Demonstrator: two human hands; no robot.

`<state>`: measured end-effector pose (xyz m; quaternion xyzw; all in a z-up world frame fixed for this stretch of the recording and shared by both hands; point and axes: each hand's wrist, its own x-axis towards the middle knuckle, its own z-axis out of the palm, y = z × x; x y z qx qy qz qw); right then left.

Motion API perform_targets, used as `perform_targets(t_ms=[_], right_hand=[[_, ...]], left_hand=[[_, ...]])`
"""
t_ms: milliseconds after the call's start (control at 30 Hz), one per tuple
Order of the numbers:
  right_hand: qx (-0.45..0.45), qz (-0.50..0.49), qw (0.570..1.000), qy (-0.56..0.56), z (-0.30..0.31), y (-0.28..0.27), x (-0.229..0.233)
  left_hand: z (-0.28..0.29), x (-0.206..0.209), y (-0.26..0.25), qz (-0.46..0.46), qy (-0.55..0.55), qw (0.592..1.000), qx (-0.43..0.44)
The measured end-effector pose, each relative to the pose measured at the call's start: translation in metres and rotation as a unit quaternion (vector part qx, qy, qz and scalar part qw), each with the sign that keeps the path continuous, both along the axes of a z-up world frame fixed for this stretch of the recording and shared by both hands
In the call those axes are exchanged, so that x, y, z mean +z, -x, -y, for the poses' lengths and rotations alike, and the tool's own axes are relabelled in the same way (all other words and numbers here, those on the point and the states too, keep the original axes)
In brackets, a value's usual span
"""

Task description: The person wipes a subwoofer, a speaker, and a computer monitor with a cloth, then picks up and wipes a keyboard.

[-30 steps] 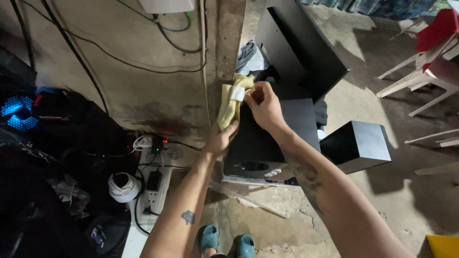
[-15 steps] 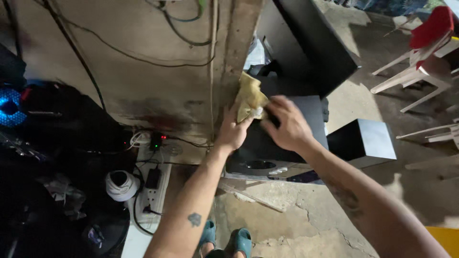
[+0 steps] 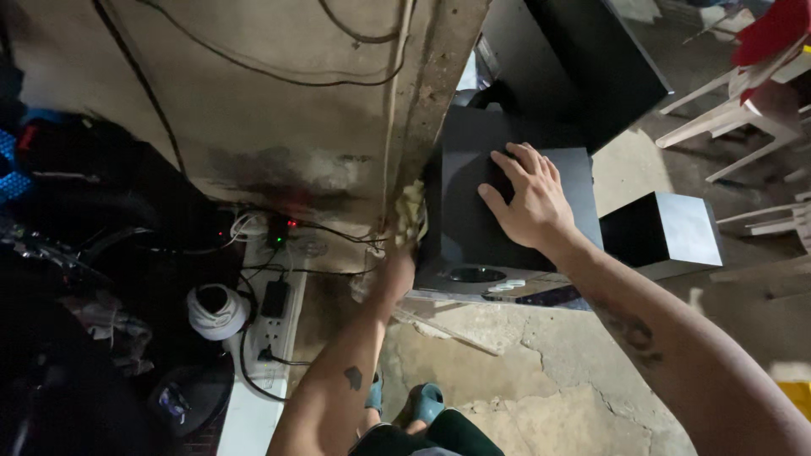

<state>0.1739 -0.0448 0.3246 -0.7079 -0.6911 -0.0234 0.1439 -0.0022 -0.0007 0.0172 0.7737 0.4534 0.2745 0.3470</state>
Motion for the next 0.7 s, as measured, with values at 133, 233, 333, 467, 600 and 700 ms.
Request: perform_targets(t_ms=[133,233,333,467,600,700], right_hand=[[0.001,0.012,1.0,-0.003,-0.001,-0.002,-0.004],[0.006,0.013,1.0,-0.004,0.0,-0.005,-0.007],[0.01,0.021,1.0,-0.005,0.0,-0.005,-0.009],[0.01,0.017,1.0,0.001,-0.001,-0.005,-0.005],[0.004,0.013,1.0,-0.01,-0.001,-0.001,-0.003],[0.002,0.026,1.0,-0.008,-0.001,-0.004,-0.006]], left_hand=[[-0.027,0.059,-0.022,0.381,0.341,0.859,0.011],[-0.04,0.062,-0.032,0.466,0.112,0.876,-0.053],[-0.044,0.013,-0.031,0.188,-0.13,0.974,-0.004],[-0.047,-0.014,-0.041,0.417,0.158,0.895,-0.002],[-0.037,0.048,-0.025,0.376,0.212,0.902,0.02],[-0.031,0.093,-0.033,0.453,0.275,0.848,-0.031]])
